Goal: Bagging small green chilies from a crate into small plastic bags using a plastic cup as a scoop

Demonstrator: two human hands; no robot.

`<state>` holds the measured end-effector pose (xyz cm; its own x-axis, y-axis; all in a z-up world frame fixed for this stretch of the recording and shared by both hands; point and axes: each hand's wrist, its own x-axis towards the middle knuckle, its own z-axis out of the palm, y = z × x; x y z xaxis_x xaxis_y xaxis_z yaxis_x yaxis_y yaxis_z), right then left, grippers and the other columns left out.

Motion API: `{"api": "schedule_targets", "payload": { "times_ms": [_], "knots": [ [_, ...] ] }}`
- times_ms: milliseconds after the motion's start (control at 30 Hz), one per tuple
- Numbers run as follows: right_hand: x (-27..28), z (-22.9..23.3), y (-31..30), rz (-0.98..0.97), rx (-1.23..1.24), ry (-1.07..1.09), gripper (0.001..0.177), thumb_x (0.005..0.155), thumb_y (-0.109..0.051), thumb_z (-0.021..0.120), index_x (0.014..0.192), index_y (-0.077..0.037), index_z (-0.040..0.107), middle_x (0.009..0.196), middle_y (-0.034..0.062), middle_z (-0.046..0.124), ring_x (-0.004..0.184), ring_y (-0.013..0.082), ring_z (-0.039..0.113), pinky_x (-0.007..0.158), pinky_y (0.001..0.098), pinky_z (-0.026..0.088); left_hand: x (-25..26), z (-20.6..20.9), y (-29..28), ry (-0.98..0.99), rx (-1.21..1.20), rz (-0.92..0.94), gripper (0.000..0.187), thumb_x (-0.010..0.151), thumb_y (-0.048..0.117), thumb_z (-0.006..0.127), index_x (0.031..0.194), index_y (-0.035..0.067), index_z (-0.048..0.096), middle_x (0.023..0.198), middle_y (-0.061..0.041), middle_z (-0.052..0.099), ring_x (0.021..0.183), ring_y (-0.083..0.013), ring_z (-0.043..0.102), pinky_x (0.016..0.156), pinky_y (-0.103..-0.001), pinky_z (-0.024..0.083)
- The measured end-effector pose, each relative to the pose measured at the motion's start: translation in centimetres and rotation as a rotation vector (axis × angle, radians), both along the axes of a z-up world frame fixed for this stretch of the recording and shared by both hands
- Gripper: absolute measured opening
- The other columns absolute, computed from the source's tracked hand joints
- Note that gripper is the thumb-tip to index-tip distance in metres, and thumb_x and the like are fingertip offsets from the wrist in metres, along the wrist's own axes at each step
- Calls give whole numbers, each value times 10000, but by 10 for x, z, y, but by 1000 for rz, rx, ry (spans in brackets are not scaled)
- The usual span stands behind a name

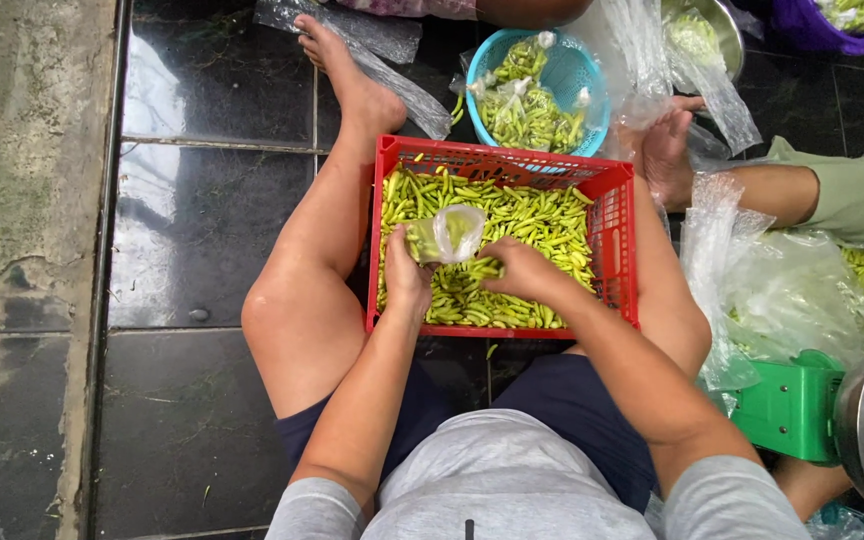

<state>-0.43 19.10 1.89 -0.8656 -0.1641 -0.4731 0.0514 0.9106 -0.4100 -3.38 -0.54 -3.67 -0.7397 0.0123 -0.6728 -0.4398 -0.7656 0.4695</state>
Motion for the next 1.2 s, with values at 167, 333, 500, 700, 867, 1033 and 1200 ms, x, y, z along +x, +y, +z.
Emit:
{"api": "schedule_targets", "payload": {
  "times_ms": [167, 333, 500, 700, 867, 1033, 1200],
  "knots": [
    [-12, 151, -19, 72, -15, 52, 433, 842, -223, 756, 1254, -104, 694, 1205, 197, 641, 1107, 389, 676, 945, 490, 568, 0, -3, -2, -4, 13, 9, 418, 952, 512, 621, 1161, 156, 552, 1116, -65, 549, 940, -261, 561, 737, -380, 530],
    [-17, 201, -27, 196, -20, 262, 430, 800, -186, 782, 1195, -42, 692, 1174, 235, 641, 1043, 469, 677, 856, 565, 572, 1, -4, -2, 17, 19, -10, 428, 972, 502, 606, 1176, 130, 547, 1141, -85, 550, 950, -278, 555, 753, -404, 540],
    [-32, 203, -54, 377, 271, 307, 394, 773, -200, 774, 1156, -144, 701, 1129, 153, 620, 983, 411, 696, 787, 493, 614, -1, -6, 0, -24, 44, -8, 464, 937, 518, 628, 1174, 130, 536, 1130, -80, 545, 950, -274, 540, 771, -417, 550],
    [-47, 174, -67, 477, 407, 345, 347, 770, -221, 763, 1095, -137, 676, 1061, 135, 580, 894, 428, 685, 721, 492, 631, -3, -1, 4, -52, 64, -46, 479, 914, 543, 640, 1145, 133, 552, 1076, -66, 572, 892, -270, 577, 713, -387, 570],
    [-50, 172, -75, 511, 419, 326, 373, 762, -226, 783, 1106, -145, 664, 1069, 137, 578, 897, 434, 683, 722, 502, 631, -2, -9, 7, -64, 123, -62, 519, 912, 541, 650, 1195, 121, 538, 1138, -83, 577, 958, -282, 600, 779, -421, 591],
    [-49, 188, -85, 504, 383, 282, 331, 799, -211, 777, 1108, -144, 679, 1105, 158, 584, 951, 465, 668, 774, 528, 618, 0, -20, 12, -87, 183, -119, 653, 915, 580, 652, 1313, 83, 509, 1270, -154, 558, 1081, -358, 621, 874, -486, 608],
    [-47, 209, -69, 287, 79, 160, 299, 865, -145, 717, 1154, -70, 697, 1190, 221, 621, 1075, 478, 659, 849, 532, 582, 3, -2, 2, -132, 310, -165, 669, 921, 545, 636, 1329, 60, 421, 1275, -202, 531, 1055, -401, 651, 846, -458, 643]
  ]
}}
